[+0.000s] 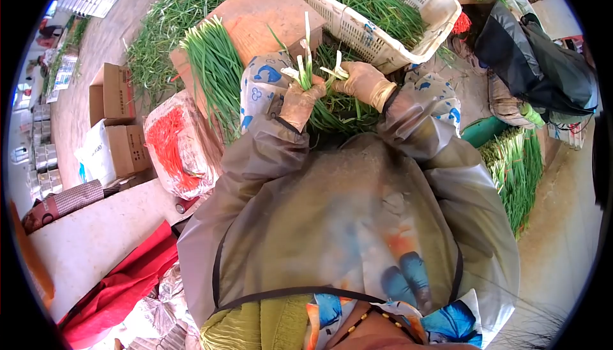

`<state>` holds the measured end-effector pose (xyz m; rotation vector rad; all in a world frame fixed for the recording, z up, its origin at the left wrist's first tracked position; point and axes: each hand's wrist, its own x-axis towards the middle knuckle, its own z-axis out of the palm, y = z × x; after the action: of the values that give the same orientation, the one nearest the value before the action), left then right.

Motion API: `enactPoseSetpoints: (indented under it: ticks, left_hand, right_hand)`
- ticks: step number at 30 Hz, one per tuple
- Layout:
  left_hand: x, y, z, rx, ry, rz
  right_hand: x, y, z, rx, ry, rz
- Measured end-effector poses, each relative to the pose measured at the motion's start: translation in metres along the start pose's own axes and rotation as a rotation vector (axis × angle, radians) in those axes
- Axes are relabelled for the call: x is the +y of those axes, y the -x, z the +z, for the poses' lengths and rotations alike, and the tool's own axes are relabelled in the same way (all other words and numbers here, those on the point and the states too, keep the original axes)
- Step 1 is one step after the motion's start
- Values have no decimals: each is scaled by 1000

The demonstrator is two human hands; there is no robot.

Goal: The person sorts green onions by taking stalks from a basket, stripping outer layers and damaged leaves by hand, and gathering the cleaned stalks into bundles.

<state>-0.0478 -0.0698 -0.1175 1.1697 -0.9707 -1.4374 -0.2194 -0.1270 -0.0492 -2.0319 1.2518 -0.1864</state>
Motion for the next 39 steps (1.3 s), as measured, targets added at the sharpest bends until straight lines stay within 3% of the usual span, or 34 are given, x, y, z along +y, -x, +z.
enactPoseSetpoints:
  ticks: [4,7,9,12,19,22,27,28,30,31,34,36,38,39]
  left_hand:
    - [11,8,5,36,-5,11]
    - [7,7,5,36,106,39]
    - [7,5,6,37,99,99]
    - [13,6,9,31,112,168]
    - [28,12,9,-39,474,157]
    - [39,15,4,-123,711,108]
    - [28,9,-19,-188,936,83]
    - [29,10,-26,-82,952,95]
    - [36,7,-34,-39,907,160]
    - [41,6,-35,110,730,95]
    - [37,3,-14,38,382,-40]
    - [24,3,17,-2,193,75]
    - [7,-2,25,-34,325,-123]
    - [10,-2,25,-39,326,-122]
  right_hand:
    - [7,-3,5,-10,-14,14]
    - [11,-2,9,-37,-256,27]
    - [14,-1,13,-123,-694,111]
    - [15,3,17,-72,-637,131]
    - [22,5,12,61,-50,16]
    - [32,1,12,-20,-120,81]
    - [56,-4,18,30,-213,115]
    - [62,-6,20,30,-213,115]
    - [63,-6,19,17,-528,213]
    - [58,-4,18,7,-738,215]
    - [33,-2,15,26,-884,169]
    - [14,-4,20,105,-886,110]
    - [1,-2,19,132,-914,62]
    - [0,-2,15,114,-805,82]
